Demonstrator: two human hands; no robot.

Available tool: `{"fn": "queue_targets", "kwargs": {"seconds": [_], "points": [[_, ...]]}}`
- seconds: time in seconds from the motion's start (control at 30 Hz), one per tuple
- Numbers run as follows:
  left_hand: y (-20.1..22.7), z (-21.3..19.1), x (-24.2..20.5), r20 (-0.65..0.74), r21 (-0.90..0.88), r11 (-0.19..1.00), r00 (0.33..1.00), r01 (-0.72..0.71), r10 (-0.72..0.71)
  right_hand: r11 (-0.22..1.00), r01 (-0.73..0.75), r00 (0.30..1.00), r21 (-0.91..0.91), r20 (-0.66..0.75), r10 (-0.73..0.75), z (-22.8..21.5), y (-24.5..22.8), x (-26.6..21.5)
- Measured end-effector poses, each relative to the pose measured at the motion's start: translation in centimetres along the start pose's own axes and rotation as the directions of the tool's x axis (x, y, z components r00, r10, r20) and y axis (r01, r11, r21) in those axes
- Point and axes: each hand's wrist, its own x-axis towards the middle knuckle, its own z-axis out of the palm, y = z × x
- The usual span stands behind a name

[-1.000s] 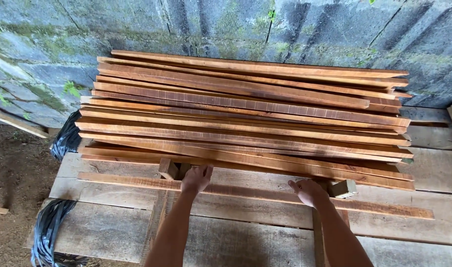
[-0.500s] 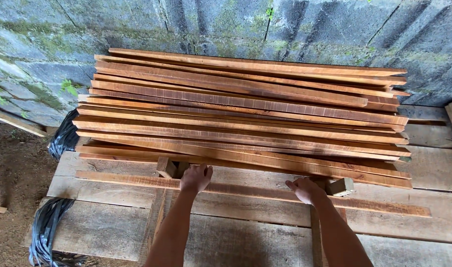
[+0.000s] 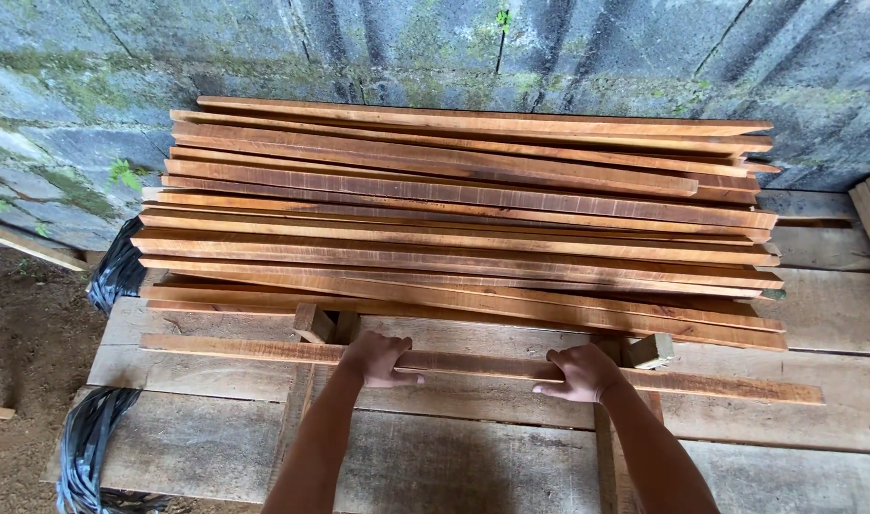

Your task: Bundling and sorting thin wooden strips on a workbench using ties.

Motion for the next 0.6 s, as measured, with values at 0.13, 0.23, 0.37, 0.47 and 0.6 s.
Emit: {"fn": "queue_targets", "kwargs": {"seconds": [0.13, 0.23, 0.37, 0.47, 0.6], "points": [[-1.5, 4.2, 0.8, -0.013, 0.012, 0.999, 0.999, -0.043, 0.044, 1.000, -0.017, 1.000, -0.004, 0.011, 0.017, -1.3, -0.8, -0.1], [-1.2, 3.8, 0.8, 0.013, 0.013, 0.999, 0.999, -0.037, 0.037, 0.997, -0.071, 0.990, 0.043, 0.124, 0.065, -1.1, -0.6, 0.2], [-1.1, 2.7, 0.8, 0.135, -0.022, 0.999, 0.991, 0.026, -0.023, 0.984, -0.172, 0.943, 0.040, 0.297, 0.153, -4.2, -2.0, 0.9], [-0.6, 0.4, 1.3, 0.253, -0.083, 0.988, 0.962, 0.128, -0.103, 0.947, -0.317, 0.867, 0.053, 0.420, 0.267, -5.9, -2.8, 1.3], [1.1, -3.4, 1.6, 0.417, -0.158, 0.927, 0.874, 0.341, -0.250, 0.911, -0.406, 0.792, 0.073, 0.524, 0.311, -8.2, -3.9, 1.5]]}}
